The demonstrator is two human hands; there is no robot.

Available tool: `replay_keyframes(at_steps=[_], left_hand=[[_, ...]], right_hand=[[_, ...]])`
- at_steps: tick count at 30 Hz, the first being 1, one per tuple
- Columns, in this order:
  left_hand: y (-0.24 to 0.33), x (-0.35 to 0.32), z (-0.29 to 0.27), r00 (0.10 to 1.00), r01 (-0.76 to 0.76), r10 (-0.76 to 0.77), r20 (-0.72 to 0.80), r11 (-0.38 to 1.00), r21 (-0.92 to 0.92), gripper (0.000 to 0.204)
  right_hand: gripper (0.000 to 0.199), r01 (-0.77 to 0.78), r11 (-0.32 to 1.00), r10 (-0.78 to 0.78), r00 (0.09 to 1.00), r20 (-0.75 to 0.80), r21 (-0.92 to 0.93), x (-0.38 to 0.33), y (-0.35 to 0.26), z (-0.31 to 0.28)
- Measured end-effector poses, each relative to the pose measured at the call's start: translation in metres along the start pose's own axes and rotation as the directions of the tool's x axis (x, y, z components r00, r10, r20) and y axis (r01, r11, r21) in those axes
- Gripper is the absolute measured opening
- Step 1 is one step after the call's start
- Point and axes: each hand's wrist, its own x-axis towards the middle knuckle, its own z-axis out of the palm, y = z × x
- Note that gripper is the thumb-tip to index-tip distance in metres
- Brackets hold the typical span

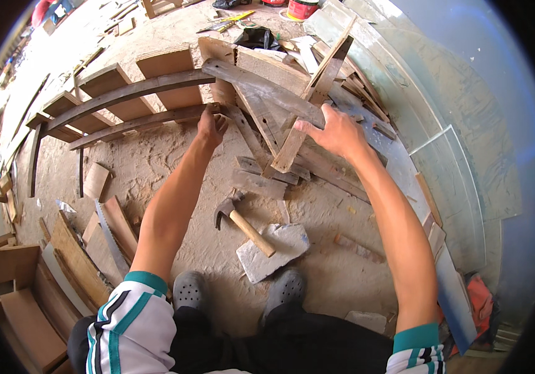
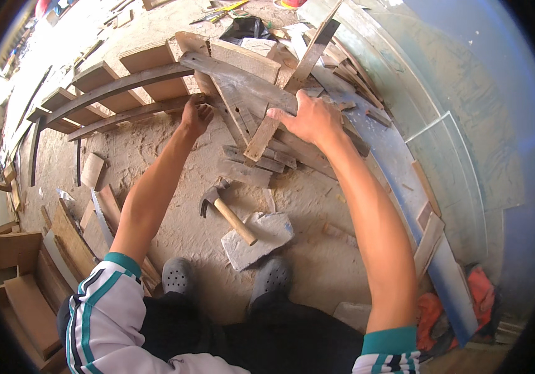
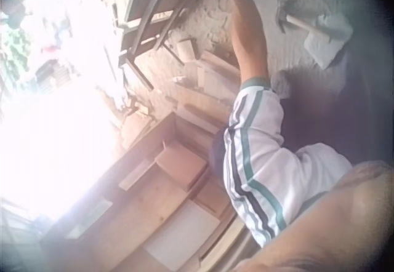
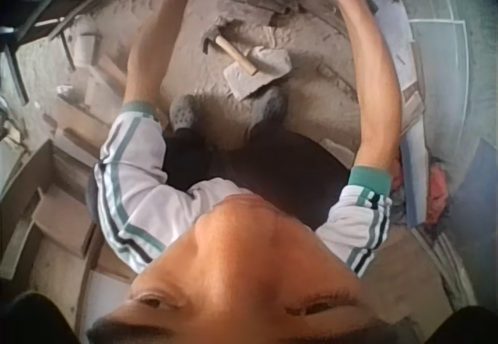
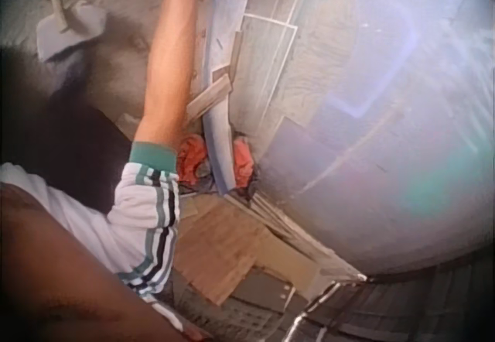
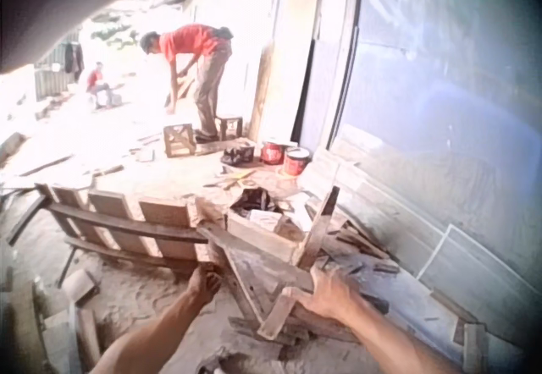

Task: The person assembles a wooden pallet-like structure by hand, fitting slats into a frame and using a hammer to secure pieces. The person adjusts and aligns multiple wooden components on the floor.

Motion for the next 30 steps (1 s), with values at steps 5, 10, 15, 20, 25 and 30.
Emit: replay_keyframes(at_steps=[5,10,15,20,25,30], left_hand=[[-0.005,0.020,-0.002,0.996,-0.056,0.056,0.069,0.998,-0.003,0.027],[-0.010,0.020,-0.019,0.972,-0.127,0.130,0.197,0.992,-0.026,0.023],[-0.015,0.012,-0.010,0.967,-0.190,0.187,0.174,0.982,0.000,0.025],[-0.016,0.018,-0.016,0.966,-0.242,0.237,0.102,0.970,0.034,0.028],[-0.015,0.017,-0.012,0.966,-0.248,0.241,0.097,0.966,0.077,0.029],[-0.006,0.009,-0.016,0.978,-0.166,0.162,0.133,0.986,0.024,0.035]], right_hand=[[0.099,0.047,0.999,-0.045,0.989,-0.142,0.018,-0.001,0.011,0.013],[0.093,0.058,0.998,-0.052,0.989,-0.140,0.039,0.002,0.010,0.011],[0.091,0.060,0.996,-0.048,0.984,-0.170,0.069,0.001,0.014,0.013],[0.093,0.061,0.995,-0.049,0.989,-0.140,0.083,0.003,0.008,0.010],[0.096,0.054,0.994,-0.038,0.987,-0.159,0.098,-0.004,0.008,0.008],[0.103,0.017,0.994,-0.013,0.999,-0.039,0.105,-0.001,0.002,-0.001]])
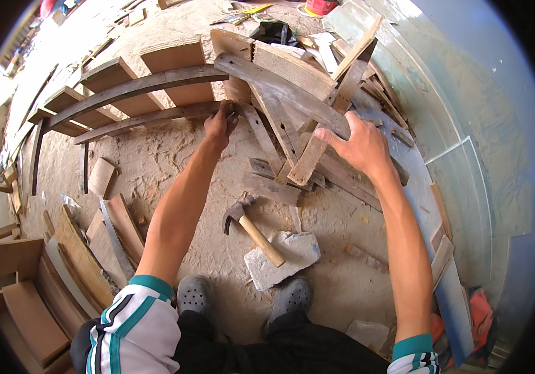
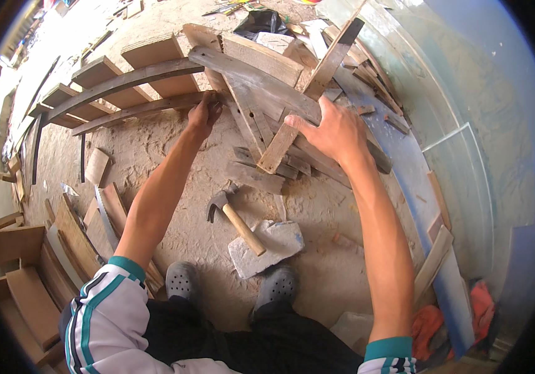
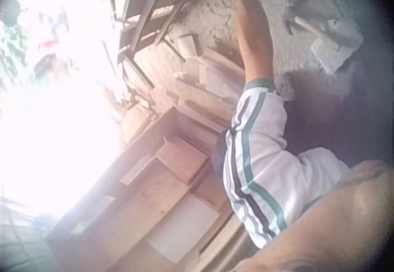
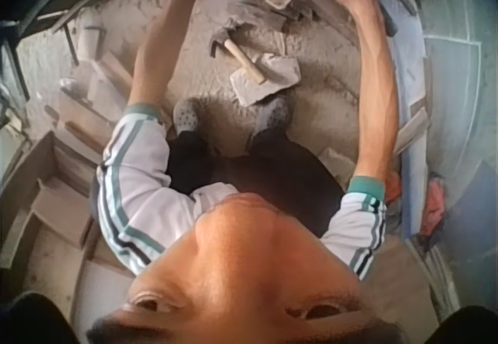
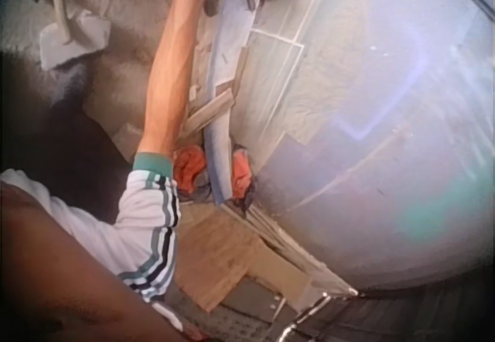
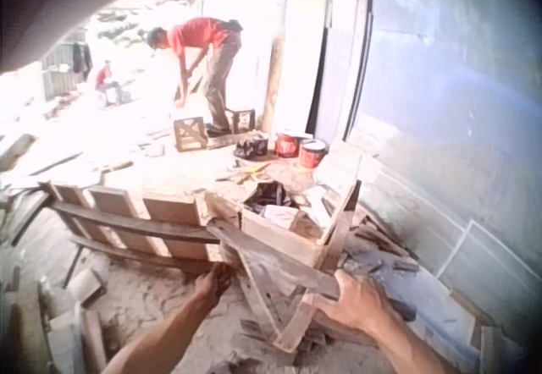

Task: The person assembles a wooden pallet-like structure by hand, fitting slats into a frame and using a hammer to secure pieces. The person adjusts and aligns multiple wooden components on the floor.

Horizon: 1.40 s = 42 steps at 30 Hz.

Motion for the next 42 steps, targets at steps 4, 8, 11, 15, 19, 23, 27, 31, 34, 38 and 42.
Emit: replay_keyframes(at_steps=[4,8,11,15,19,23,27,31,34,38,42], left_hand=[[0.001,-0.015,0.013,0.999,0.021,-0.017,-0.044,0.996,0.091,0.043],[0.006,-0.021,0.018,0.996,0.054,-0.043,-0.083,0.989,0.140,0.045],[0.008,-0.023,0.019,0.998,0.014,-0.001,-0.069,0.984,0.176,0.048],[0.008,-0.026,0.022,0.992,0.058,-0.043,-0.116,0.990,0.125,0.049],[0.010,-0.022,0.021,0.994,0.031,-0.003,-0.108,0.965,0.261,0.051],[0.009,-0.024,0.022,0.996,0.018,0.009,-0.084,0.948,0.316,0.052],[0.015,-0.029,0.024,0.998,0.037,-0.018,-0.057,0.930,0.367,0.053],[0.025,-0.029,0.019,0.994,0.094,-0.062,-0.087,0.886,0.454,0.053],[0.034,-0.033,0.017,0.977,0.213,-0.171,-0.130,0.855,0.473,0.048],[0.053,-0.069,0.040,0.988,0.089,-0.120,0.093,0.954,0.287,0.039],[0.081,-0.095,0.055,0.945,-0.046,0.136,0.296,0.956,-0.291,0.018]], right_hand=[[0.105,0.010,1.000,-0.011,0.997,-0.077,-0.016,0.002,0.009,0.010],[0.107,0.019,1.000,-0.021,0.995,-0.096,-0.017,0.001,0.008,0.009],[0.107,0.004,1.000,-0.005,0.999,-0.047,-0.002,0.000,0.001,0.003],[0.103,-0.013,1.000,0.013,1.000,-0.024,0.000,-0.001,-0.001,0.001],[0.092,0.032,0.999,-0.030,0.996,-0.088,0.026,-0.002,0.000,0.005],[0.083,0.086,0.996,-0.085,0.983,-0.165,0.003,-0.001,0.006,0.012],[0.082,0.121,0.992,-0.123,0.965,-0.231,-0.024,0.002,0.017,0.022],[0.086,0.086,0.996,-0.084,0.986,-0.141,0.007,0.001,0.003,0.011],[0.092,0.074,0.997,-0.074,0.992,-0.106,-0.003,0.001,-0.007,0.003],[0.091,0.145,0.987,-0.158,0.945,-0.285,-0.067,0.000,0.020,0.021],[0.095,0.077,0.996,-0.073,0.994,-0.079,0.045,-0.001,-0.007,0.005]])
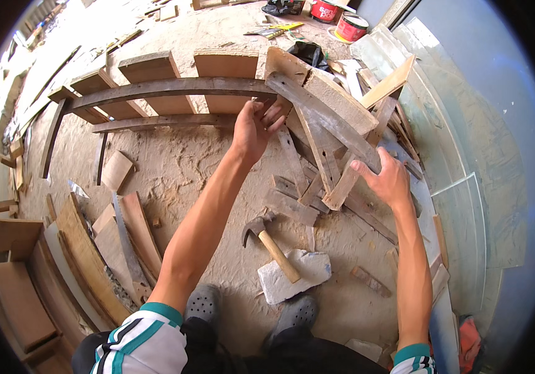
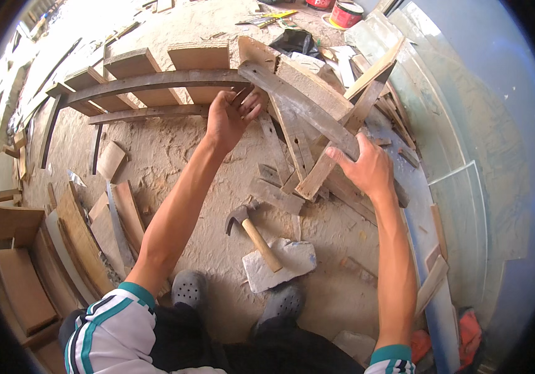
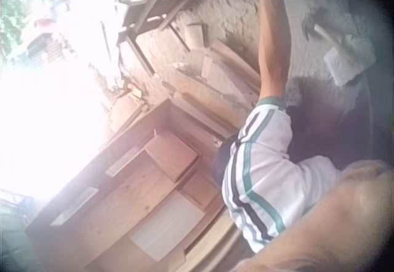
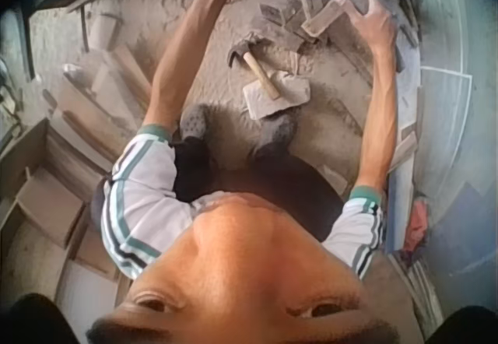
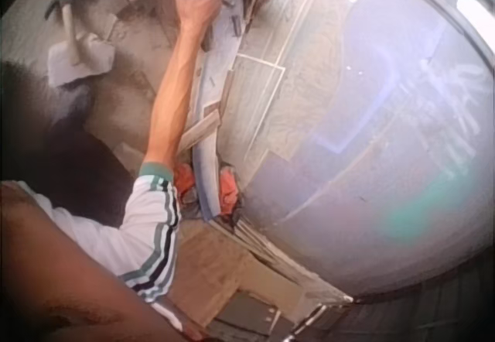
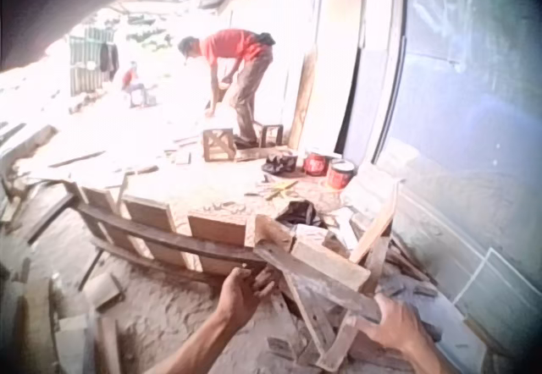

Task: The person assembles a wooden pallet-like structure by hand, fitting slats into a frame and using a hammer to secure pieces. The person adjusts and aligns multiple wooden components on the floor.

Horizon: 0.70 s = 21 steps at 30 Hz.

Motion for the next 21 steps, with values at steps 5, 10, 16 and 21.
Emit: replay_keyframes(at_steps=[5,10,16,21], left_hand=[[0.023,-0.011,0.029,0.992,0.122,-0.120,0.029,0.988,-0.092,0.090],[0.032,-0.009,0.033,0.983,0.170,-0.175,-0.056,0.981,-0.092,0.106],[0.038,-0.004,0.035,0.962,0.188,-0.160,-0.223,0.976,0.111,0.102],[0.041,0.005,0.039,0.957,0.207,-0.133,-0.258,0.936,0.285,0.083]], right_hand=[[0.100,-0.016,0.997,0.014,0.999,-0.033,-0.073,-0.001,0.014,0.005],[0.102,-0.015,0.996,0.010,0.998,-0.058,-0.089,0.000,0.019,0.009],[0.102,-0.014,0.997,0.007,0.995,-0.098,-0.072,-0.005,0.017,0.011],[0.104,-0.036,0.996,0.030,0.997,-0.075,-0.084,-0.005,0.013,0.007]])
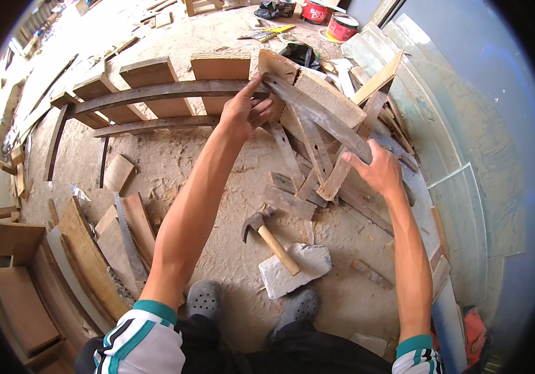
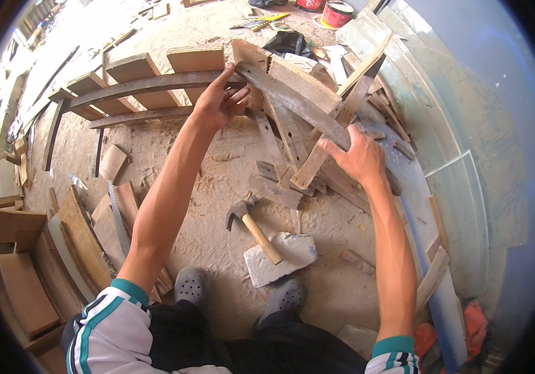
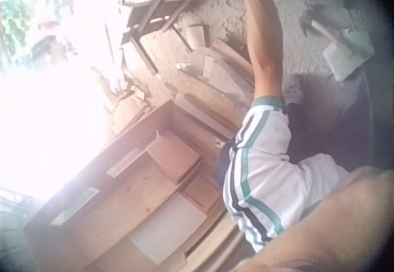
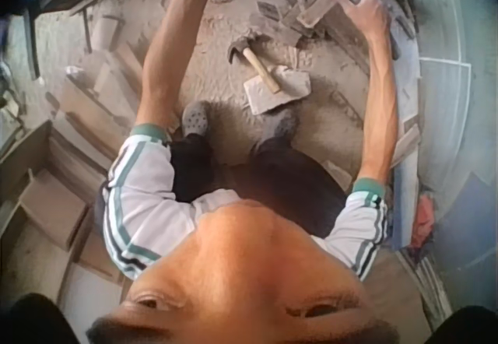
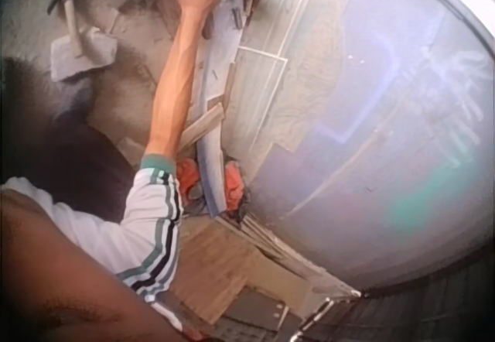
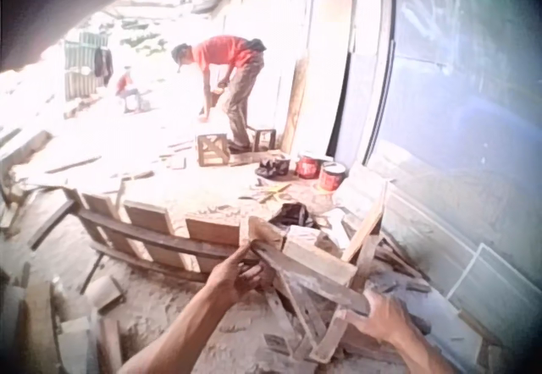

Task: The person assembles a wooden pallet-like structure by hand, fitting slats into a frame and using a hammer to secure pieces. The person adjusts and aligns multiple wooden components on the floor.

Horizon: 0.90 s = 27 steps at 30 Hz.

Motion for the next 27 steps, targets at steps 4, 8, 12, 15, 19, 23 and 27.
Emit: replay_keyframes(at_steps=[4,8,12,15,19,23,27], left_hand=[[0.004,-0.006,0.016,0.998,-0.015,0.020,-0.065,0.997,0.074,0.074],[0.006,-0.003,0.014,0.995,-0.070,0.077,-0.058,0.992,0.109,0.070],[0.001,-0.005,0.019,0.993,-0.090,0.099,-0.067,0.988,0.127,0.071],[0.002,-0.007,0.018,0.994,-0.096,0.104,-0.044,0.983,0.156,0.071],[0.013,-0.011,0.011,0.999,-0.027,0.019,0.030,0.951,0.308,0.073],[0.029,-0.020,0.005,0.999,0.047,-0.052,-0.015,0.698,0.715,0.087],[0.049,-0.024,-0.020,0.995,0.013,0.094,-0.016,0.030,0.999,0.087]], right_hand=[[0.103,0.012,1.000,-0.012,1.000,0.003,0.009,0.003,0.002,0.000],[0.102,0.046,0.999,-0.046,0.998,-0.030,0.009,0.006,0.004,0.004],[0.103,0.030,0.999,-0.030,1.000,0.004,0.018,0.003,0.008,0.002],[0.102,0.015,1.000,-0.015,0.999,0.034,-0.013,0.004,0.004,-0.003],[0.101,0.017,1.000,-0.017,1.000,0.008,-0.009,0.004,0.001,-0.002],[0.102,0.020,0.999,-0.021,0.999,0.025,0.028,0.003,-0.001,-0.006],[0.104,0.014,1.000,-0.014,1.000,0.009,-0.002,0.006,0.006,0.002]])
